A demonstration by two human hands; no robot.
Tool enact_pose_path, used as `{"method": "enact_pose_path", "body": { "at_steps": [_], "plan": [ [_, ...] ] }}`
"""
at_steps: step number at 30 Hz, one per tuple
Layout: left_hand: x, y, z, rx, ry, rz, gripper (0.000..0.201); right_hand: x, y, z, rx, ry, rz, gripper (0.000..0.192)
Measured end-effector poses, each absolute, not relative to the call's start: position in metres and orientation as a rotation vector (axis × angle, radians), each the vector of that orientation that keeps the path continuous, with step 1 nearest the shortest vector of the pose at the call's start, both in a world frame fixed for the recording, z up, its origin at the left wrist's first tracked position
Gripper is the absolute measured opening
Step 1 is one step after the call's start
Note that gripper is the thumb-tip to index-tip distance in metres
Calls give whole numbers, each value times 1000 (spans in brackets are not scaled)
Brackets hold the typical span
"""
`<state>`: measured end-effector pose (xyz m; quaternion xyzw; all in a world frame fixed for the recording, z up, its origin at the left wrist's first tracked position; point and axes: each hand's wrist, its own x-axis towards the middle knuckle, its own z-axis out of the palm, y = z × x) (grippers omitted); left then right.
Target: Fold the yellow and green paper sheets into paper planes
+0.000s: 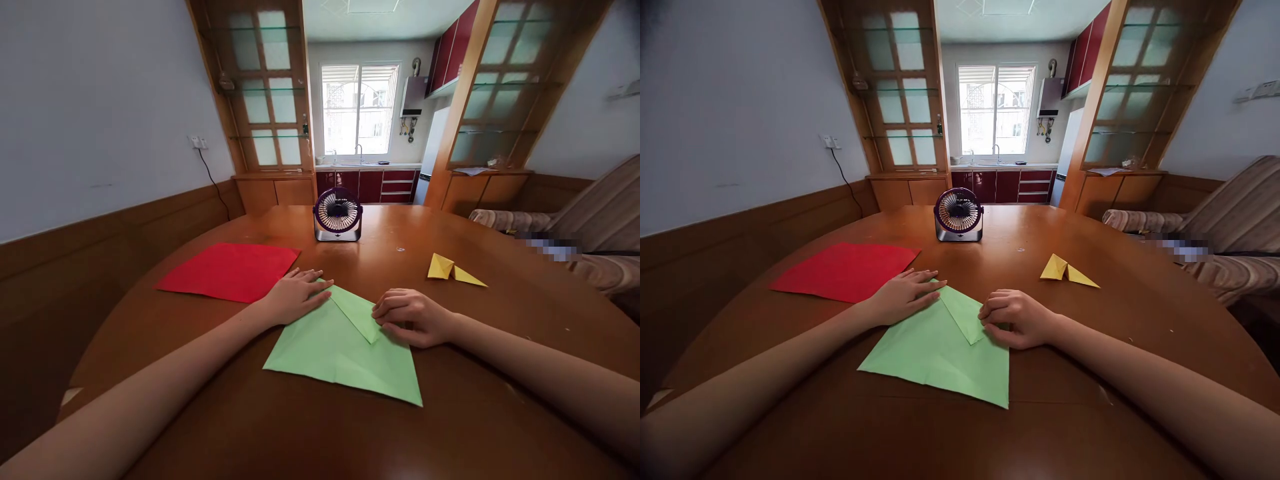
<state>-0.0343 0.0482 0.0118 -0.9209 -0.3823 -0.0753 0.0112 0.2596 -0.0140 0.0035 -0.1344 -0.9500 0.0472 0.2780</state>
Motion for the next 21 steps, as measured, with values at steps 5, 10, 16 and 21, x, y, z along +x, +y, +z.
{"method": "enact_pose_path", "body": {
  "at_steps": [5,10,16,21],
  "plan": [
    [-31,45,10,-2835,-1156,-237,60,259,-15,4,-372,-2545,129,15],
    [-12,30,12,-2906,-1129,-186,56,259,-15,6,-377,-2552,120,16],
    [13,8,10,-3038,-985,-196,53,257,-16,8,-369,-2556,100,16],
    [19,0,8,-3062,-987,-253,51,256,-17,8,-381,-2557,105,16]
  ]
}}
